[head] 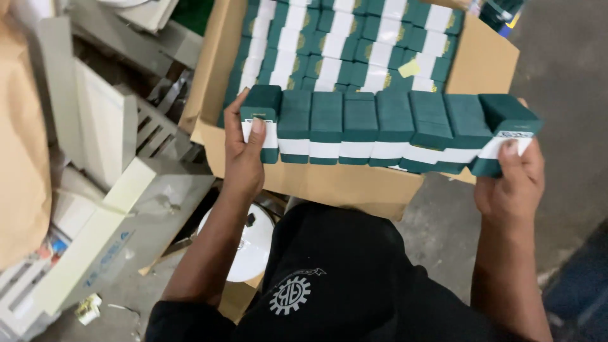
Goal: The person applies QR code labels to small green boxes and organizes them inside a larger shipping container.
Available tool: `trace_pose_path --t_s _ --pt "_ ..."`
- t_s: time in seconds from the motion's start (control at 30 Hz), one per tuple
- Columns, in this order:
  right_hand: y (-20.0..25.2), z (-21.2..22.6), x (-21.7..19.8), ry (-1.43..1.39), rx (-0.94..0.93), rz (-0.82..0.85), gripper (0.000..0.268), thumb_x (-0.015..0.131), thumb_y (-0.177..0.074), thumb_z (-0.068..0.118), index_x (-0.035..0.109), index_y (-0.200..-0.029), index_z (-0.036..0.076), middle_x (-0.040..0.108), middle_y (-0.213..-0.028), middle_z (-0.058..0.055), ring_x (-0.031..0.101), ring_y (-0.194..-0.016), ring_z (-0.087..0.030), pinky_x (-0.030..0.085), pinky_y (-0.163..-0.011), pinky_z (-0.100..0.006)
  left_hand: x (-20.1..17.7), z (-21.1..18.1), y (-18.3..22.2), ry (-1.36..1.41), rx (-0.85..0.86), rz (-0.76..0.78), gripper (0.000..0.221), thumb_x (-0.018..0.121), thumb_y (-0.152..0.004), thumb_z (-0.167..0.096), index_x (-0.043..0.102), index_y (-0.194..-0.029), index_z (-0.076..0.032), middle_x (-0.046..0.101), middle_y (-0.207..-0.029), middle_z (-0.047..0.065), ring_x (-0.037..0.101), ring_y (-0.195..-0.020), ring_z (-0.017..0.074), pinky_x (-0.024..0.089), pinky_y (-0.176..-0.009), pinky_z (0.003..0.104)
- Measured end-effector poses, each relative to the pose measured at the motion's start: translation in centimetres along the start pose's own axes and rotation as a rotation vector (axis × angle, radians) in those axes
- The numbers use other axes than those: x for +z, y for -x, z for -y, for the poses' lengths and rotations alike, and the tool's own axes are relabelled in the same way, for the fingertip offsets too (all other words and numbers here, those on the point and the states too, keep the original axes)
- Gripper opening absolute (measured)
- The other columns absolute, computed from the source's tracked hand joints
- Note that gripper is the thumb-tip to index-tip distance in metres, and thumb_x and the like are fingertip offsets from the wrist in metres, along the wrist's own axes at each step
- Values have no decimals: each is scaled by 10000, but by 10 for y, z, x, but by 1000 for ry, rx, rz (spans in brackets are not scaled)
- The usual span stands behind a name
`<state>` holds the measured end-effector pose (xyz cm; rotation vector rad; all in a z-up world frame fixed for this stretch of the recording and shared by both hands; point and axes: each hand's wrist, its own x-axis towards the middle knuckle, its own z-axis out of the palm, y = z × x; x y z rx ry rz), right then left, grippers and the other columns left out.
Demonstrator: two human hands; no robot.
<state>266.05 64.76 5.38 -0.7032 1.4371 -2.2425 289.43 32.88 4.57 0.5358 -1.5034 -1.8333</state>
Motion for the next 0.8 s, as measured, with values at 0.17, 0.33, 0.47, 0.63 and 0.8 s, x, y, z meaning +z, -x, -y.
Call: trace_pose_path --t_s 0.17,0.33,0.47,0.63,0.8 --pt "-11 -9 13 20 47 -71 560 577 -1153 235 402 -1613 -33 563 -1517 -113 539 -1367 -205 424 -1248 -382 -10 12 -42 62 -112 72 493 564 -1115 -237 388 -1549 -85 467 -1505 72 459 -1376 173 355 -1216 354" --pt "-21 -48 -13 56 158 -234 316 602 -1189 185 541 -1416 -27 626 -1255 -55 560 -1083 -151 453 -1059 -360 -23 31 -91 80 -232 106 488 584 -1095 -268 423 -1516 -81 515 -1455 61 477 -1332 167 361 -1187 350" --pt "-37 -46 9 44 390 -366 325 540 -1131 232 587 -1386 36 658 -1238 -17 601 -1139 -127 483 -1016 -315 -26 33 -114 43 -517 24 501 611 -1031 -354 435 -1424 -100 550 -1372 47 492 -1272 157 389 -1120 361" --pt "-63 -46 15 203 478 -457 406 557 -1114 275 588 -1451 52 658 -1247 -9 569 -1104 -93 438 -941 -286 -23 36 -135 -7 -646 8 557 648 -977 -426 447 -1389 -110 560 -1343 53 499 -1254 162 396 -1098 376" --pt "-82 -53 0 433 522 -327 436 565 -1087 293 560 -1412 3 648 -1213 -33 574 -1109 -103 478 -960 -274 -27 48 -148 -83 -695 -1 628 662 -940 -469 462 -1397 -87 576 -1339 76 518 -1249 187 412 -1088 404"
